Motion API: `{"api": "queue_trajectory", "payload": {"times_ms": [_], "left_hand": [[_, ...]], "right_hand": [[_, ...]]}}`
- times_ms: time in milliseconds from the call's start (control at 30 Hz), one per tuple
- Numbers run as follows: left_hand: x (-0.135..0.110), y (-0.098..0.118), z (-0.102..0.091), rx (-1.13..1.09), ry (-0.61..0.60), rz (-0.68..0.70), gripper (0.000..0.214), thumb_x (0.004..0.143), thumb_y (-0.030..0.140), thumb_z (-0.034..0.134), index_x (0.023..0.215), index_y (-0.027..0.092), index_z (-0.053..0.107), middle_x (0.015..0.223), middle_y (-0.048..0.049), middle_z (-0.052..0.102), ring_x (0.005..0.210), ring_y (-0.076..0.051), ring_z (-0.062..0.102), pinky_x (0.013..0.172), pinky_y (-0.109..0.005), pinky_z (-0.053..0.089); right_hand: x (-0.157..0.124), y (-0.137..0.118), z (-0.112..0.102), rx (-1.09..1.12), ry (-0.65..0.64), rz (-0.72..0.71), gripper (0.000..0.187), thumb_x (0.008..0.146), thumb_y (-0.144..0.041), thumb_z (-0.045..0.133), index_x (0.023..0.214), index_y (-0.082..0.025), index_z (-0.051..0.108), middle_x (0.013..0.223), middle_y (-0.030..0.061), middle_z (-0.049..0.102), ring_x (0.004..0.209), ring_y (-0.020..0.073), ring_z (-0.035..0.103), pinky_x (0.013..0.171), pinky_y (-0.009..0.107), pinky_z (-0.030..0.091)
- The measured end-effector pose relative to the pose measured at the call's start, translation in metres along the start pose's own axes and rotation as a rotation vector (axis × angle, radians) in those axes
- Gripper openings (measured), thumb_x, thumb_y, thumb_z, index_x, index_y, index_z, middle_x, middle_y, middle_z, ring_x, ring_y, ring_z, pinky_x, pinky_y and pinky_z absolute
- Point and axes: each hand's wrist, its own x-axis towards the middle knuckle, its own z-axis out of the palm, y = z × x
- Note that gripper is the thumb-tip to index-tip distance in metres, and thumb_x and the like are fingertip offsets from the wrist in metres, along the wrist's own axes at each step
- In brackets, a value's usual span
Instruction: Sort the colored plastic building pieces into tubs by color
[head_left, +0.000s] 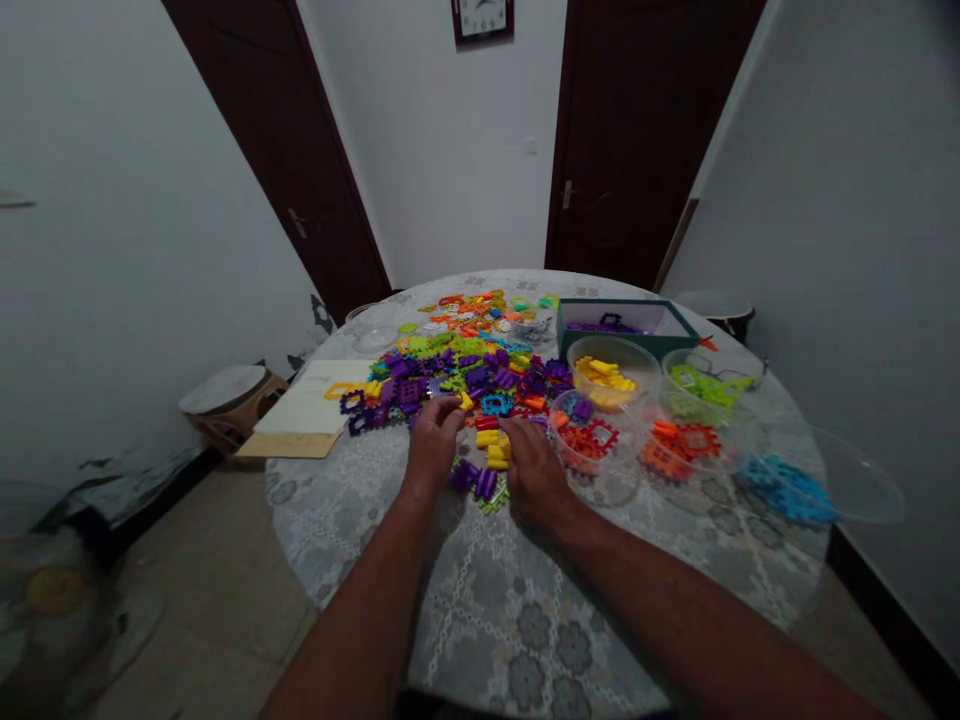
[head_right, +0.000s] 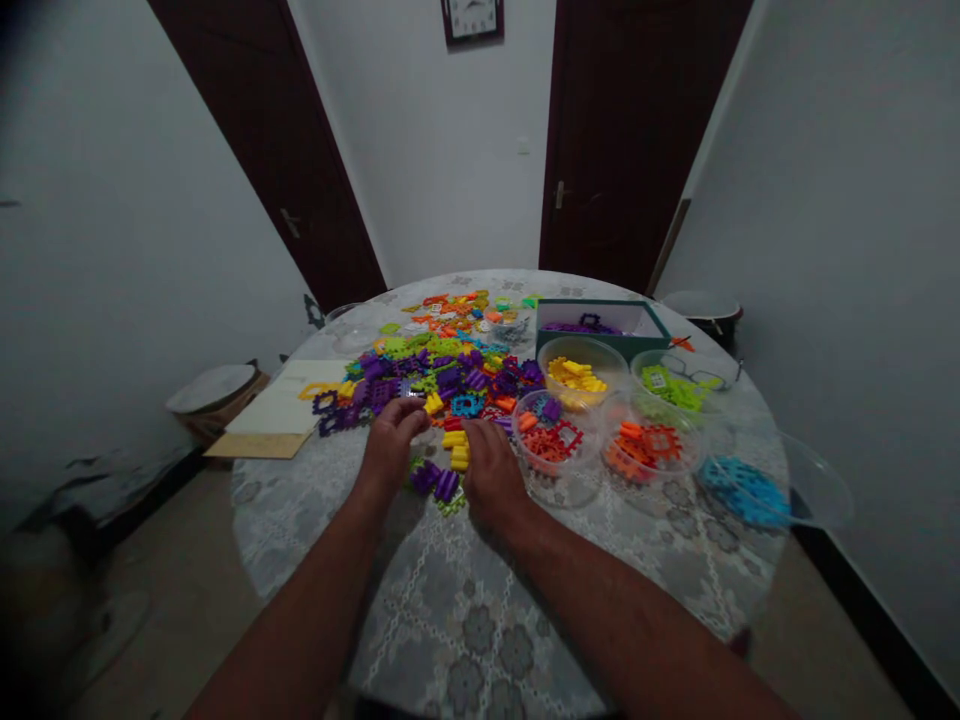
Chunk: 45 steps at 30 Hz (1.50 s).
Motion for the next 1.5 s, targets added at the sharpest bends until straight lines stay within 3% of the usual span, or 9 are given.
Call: {"api": "queue_trajectory", "payload": {"times_ms": [67, 167, 267, 333, 500, 733, 933, 1067, 1500], "left_hand": [[-0.020, -0.002, -0.013, 0.238, -0.138, 0.106, 0.030, 0.083, 0.031, 0.071, 0.111, 0.021, 0.070, 0.110, -0.0086, 0.072, 0.105, -0.026, 0.069, 0.099, -0.043, 0.053], [-0.053, -0.010, -0.026, 0.554, -0.322, 0.312, 0.071, 0.077, 0.031, 0.081, 0.144, 0.026, 0.057, 0.148, -0.0137, 0.057, 0.141, -0.033, 0.050, 0.119, -0.053, 0.039], [-0.076, -0.022, -0.026, 0.782, -0.435, 0.370, 0.104, 0.066, 0.038, 0.091, 0.158, 0.028, 0.042, 0.164, -0.0177, 0.039, 0.151, -0.041, 0.037, 0.122, -0.061, 0.033], [-0.080, -0.029, -0.019, 0.884, -0.430, 0.400, 0.111, 0.064, 0.042, 0.093, 0.160, 0.025, 0.039, 0.165, -0.0207, 0.036, 0.151, -0.044, 0.036, 0.121, -0.064, 0.032], [-0.066, -0.033, -0.008, 1.001, -0.392, 0.468, 0.091, 0.076, 0.041, 0.083, 0.155, 0.020, 0.043, 0.155, -0.0228, 0.048, 0.142, -0.042, 0.048, 0.117, -0.060, 0.038], [-0.045, -0.028, -0.021, 1.032, -0.354, 0.505, 0.057, 0.086, 0.037, 0.072, 0.139, 0.022, 0.056, 0.137, -0.0145, 0.064, 0.127, -0.033, 0.059, 0.108, -0.049, 0.044], [-0.034, -0.034, -0.022, 1.150, -0.185, 0.388, 0.041, 0.088, 0.042, 0.070, 0.123, 0.021, 0.063, 0.120, -0.0119, 0.069, 0.116, -0.031, 0.060, 0.099, -0.046, 0.043], [-0.032, -0.035, -0.020, 1.183, -0.186, 0.392, 0.040, 0.088, 0.043, 0.070, 0.121, 0.021, 0.063, 0.119, -0.0116, 0.068, 0.115, -0.031, 0.058, 0.097, -0.045, 0.041], [-0.026, -0.042, -0.021, 0.989, -0.149, 0.422, 0.022, 0.090, 0.028, 0.060, 0.111, 0.022, 0.063, 0.111, -0.0102, 0.072, 0.110, -0.029, 0.065, 0.095, -0.044, 0.043]], "right_hand": [[-0.001, 0.002, 0.002, 0.003, -0.010, 0.035, 0.059, 0.088, -0.002, 0.042, 0.145, -0.011, 0.057, 0.138, 0.0187, 0.061, 0.130, 0.0297, 0.053, 0.115, 0.053, 0.046], [-0.002, 0.003, 0.004, -0.008, -0.032, 0.094, 0.059, 0.088, -0.002, 0.041, 0.145, -0.009, 0.057, 0.139, 0.0204, 0.061, 0.131, 0.0303, 0.053, 0.116, 0.053, 0.045], [-0.004, 0.002, 0.006, 0.003, -0.087, 0.119, 0.060, 0.088, -0.002, 0.041, 0.145, -0.011, 0.056, 0.139, 0.0198, 0.061, 0.133, 0.0299, 0.053, 0.117, 0.052, 0.045], [-0.005, 0.000, 0.006, 0.037, -0.116, 0.110, 0.061, 0.086, -0.002, 0.043, 0.145, -0.012, 0.057, 0.139, 0.0189, 0.061, 0.133, 0.0295, 0.053, 0.117, 0.052, 0.045], [-0.003, -0.006, 0.006, 0.217, -0.152, 0.080, 0.056, 0.087, -0.002, 0.041, 0.139, -0.013, 0.060, 0.135, 0.0176, 0.063, 0.129, 0.0262, 0.056, 0.115, 0.048, 0.047], [0.003, -0.013, 0.000, 0.520, -0.188, -0.071, 0.066, 0.081, 0.002, 0.043, 0.142, -0.020, 0.059, 0.139, 0.0123, 0.063, 0.132, 0.0216, 0.057, 0.118, 0.045, 0.046], [-0.001, -0.007, 0.005, 0.268, -0.068, -0.004, 0.055, 0.086, 0.000, 0.046, 0.136, -0.018, 0.064, 0.130, 0.0152, 0.065, 0.125, 0.0273, 0.059, 0.113, 0.051, 0.049], [-0.005, -0.002, 0.009, 0.107, -0.122, 0.055, 0.055, 0.085, 0.000, 0.048, 0.136, -0.015, 0.063, 0.130, 0.0168, 0.066, 0.124, 0.0294, 0.058, 0.112, 0.053, 0.049], [-0.003, -0.001, 0.006, 0.134, -0.158, 0.072, 0.051, 0.089, -0.007, 0.053, 0.138, -0.015, 0.061, 0.133, 0.0168, 0.066, 0.126, 0.0300, 0.059, 0.115, 0.054, 0.048]]}}
